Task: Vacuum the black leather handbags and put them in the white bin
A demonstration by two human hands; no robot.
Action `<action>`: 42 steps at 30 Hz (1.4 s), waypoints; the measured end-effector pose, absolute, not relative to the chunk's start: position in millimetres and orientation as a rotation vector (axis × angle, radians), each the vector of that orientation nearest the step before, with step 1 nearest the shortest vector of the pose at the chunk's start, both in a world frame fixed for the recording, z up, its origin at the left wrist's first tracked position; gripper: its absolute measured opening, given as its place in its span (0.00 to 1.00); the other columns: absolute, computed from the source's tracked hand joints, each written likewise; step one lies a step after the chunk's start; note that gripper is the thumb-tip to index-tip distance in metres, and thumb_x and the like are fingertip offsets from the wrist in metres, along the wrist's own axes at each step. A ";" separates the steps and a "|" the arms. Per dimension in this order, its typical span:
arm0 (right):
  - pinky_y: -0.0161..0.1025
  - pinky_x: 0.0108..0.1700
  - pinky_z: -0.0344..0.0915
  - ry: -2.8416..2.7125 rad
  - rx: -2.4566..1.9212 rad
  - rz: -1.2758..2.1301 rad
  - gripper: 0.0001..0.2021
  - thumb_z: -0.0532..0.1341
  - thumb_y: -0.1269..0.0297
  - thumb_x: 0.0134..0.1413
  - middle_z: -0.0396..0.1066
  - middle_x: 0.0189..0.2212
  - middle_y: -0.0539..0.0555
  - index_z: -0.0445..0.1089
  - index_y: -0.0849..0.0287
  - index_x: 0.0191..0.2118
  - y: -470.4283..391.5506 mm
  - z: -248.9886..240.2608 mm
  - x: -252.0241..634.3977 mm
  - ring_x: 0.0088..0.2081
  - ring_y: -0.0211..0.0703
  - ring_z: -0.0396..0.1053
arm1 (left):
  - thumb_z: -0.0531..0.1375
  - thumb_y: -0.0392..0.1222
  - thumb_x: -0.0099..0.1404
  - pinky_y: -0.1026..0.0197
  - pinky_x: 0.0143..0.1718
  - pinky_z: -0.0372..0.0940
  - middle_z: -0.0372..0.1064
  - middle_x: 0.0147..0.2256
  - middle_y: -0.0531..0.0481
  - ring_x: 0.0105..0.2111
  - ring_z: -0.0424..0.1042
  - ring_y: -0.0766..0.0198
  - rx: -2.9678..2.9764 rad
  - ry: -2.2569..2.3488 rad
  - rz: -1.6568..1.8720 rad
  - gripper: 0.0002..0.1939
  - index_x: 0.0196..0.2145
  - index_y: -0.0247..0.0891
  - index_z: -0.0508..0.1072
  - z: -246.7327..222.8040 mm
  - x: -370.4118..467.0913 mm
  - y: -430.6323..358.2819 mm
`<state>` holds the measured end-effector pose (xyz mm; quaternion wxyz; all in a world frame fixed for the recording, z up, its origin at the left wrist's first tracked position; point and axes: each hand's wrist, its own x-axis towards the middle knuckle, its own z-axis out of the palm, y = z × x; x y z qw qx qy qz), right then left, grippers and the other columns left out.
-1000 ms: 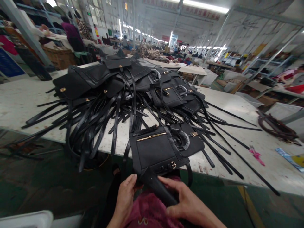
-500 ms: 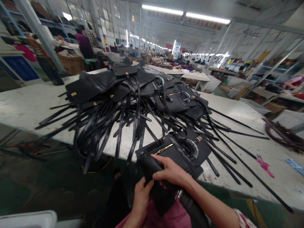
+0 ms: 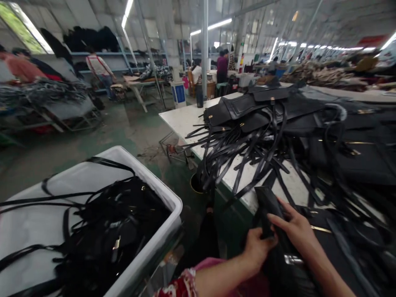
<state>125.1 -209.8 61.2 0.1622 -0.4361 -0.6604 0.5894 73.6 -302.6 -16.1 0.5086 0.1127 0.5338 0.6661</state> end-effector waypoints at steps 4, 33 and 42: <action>0.32 0.18 0.61 -1.776 -1.200 1.768 0.40 0.63 0.64 0.41 0.69 0.25 0.48 0.45 0.55 0.61 -237.8 79.4 164.0 0.18 0.35 0.61 | 0.61 0.46 0.47 0.58 0.31 0.62 0.67 0.25 0.47 0.26 0.65 0.61 0.353 1.454 1.586 0.15 0.27 0.30 0.70 7.2 49.9 -296.6; 0.32 0.15 0.62 -1.451 -1.275 1.638 0.27 0.60 0.63 0.45 0.66 0.20 0.48 0.57 0.60 0.54 -80.6 60.8 233.8 0.16 0.38 0.65 | 0.50 0.46 0.60 0.42 0.53 0.43 0.52 0.57 0.41 0.56 0.50 0.49 2.440 1.989 0.470 0.25 0.55 0.40 0.57 -10.9 77.8 -167.2; 0.33 0.17 0.63 -1.356 -1.186 1.422 0.34 0.62 0.59 0.43 0.68 0.24 0.49 0.52 0.58 0.57 -160.5 35.7 241.9 0.18 0.38 0.65 | 0.58 0.50 0.50 0.48 0.47 0.52 0.60 0.46 0.38 0.49 0.57 0.47 1.871 2.177 0.437 0.27 0.46 0.34 0.65 32.5 26.3 -130.1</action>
